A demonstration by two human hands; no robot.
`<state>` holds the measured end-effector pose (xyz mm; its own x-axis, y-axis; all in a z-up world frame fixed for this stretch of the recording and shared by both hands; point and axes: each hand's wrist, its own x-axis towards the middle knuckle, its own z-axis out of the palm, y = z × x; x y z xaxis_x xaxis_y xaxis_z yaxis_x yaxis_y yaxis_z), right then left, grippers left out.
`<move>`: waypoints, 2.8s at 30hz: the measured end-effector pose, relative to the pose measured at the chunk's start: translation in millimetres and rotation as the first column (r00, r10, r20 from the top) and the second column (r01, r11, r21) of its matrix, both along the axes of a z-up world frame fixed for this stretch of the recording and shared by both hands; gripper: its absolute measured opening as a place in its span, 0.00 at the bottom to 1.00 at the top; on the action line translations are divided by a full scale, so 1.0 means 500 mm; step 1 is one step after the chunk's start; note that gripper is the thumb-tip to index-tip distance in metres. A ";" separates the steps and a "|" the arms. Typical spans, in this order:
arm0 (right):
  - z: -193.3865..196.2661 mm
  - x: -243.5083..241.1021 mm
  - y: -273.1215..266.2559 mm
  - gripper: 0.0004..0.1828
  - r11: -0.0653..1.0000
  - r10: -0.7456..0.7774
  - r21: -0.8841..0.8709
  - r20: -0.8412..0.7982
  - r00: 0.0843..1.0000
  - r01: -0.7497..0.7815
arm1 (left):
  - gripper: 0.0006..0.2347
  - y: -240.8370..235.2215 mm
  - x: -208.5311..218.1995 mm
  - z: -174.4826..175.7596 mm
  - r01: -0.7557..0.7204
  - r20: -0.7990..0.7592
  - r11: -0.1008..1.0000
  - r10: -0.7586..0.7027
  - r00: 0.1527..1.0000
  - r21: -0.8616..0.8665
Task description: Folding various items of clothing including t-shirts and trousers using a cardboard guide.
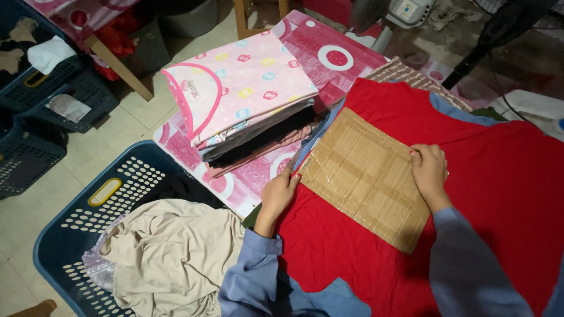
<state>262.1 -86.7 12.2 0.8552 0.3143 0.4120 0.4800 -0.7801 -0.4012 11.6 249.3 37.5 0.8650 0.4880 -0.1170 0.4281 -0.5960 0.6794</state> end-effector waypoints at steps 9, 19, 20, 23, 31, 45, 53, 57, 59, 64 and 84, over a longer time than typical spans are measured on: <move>-0.020 0.006 0.003 0.09 0.999 0.040 -0.012 0.042 0.998 -0.040 | 0.16 0.008 0.004 -0.053 -0.014 0.018 0.999 0.013 1.000 0.050; -0.017 -0.006 0.020 0.08 0.997 0.011 -0.072 0.062 0.998 -0.006 | 0.16 0.012 0.004 -0.077 -0.040 -0.032 0.999 0.041 0.999 0.017; -0.017 -0.004 0.019 0.08 0.997 0.011 -0.071 0.062 0.998 -0.006 | 0.16 0.017 -0.001 -0.080 -0.040 -0.031 0.999 0.041 0.999 0.019; -0.002 -0.007 0.018 0.08 0.996 0.017 -0.089 0.057 0.998 -0.012 | 0.15 0.027 -0.041 -0.074 -0.056 0.063 0.996 0.061 0.996 -0.076; 0.108 -0.151 0.102 0.29 0.696 0.623 -0.472 0.023 0.782 -0.541 | 0.17 0.023 -0.266 -0.079 -0.096 0.158 0.961 0.140 0.978 -0.260; 0.069 -0.153 0.126 0.33 0.665 0.601 -0.471 -0.122 0.790 -0.579 | 0.12 0.066 -0.325 -0.139 -0.017 0.056 0.756 0.070 0.996 -0.654; 0.057 -0.149 0.126 0.34 0.674 0.605 -0.463 -0.101 0.789 -0.576 | 0.09 -0.075 0.054 0.042 0.416 0.396 -0.049 0.223 0.891 -0.908; -0.021 -0.084 0.081 0.30 0.525 0.483 -0.734 -0.160 0.861 -0.430 | 0.10 -0.139 0.227 -0.063 0.372 0.317 -0.069 0.396 0.862 -0.926; -0.025 -0.079 0.088 0.30 0.544 0.506 -0.695 -0.175 0.845 -0.470 | 0.11 -0.166 0.214 -0.064 0.278 0.280 0.064 0.395 0.875 -0.958; -0.003 -0.074 0.087 0.32 0.594 0.560 -0.570 -0.214 0.801 -0.568 | 0.21 -0.203 0.130 -0.025 0.219 0.240 0.856 -0.362 0.901 0.469; 0.134 -0.209 -0.104 0.22 0.711 0.624 -0.289 -0.161 0.764 -0.641 | 0.28 -0.227 0.212 -0.083 0.077 0.146 0.739 -0.232 0.962 0.669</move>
<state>157.7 -138.5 79.2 0.4247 0.8911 0.1602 0.8939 -0.3846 -0.2303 117.4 135.9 -4.0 0.9001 0.2336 0.3678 0.1869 -0.9695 0.1584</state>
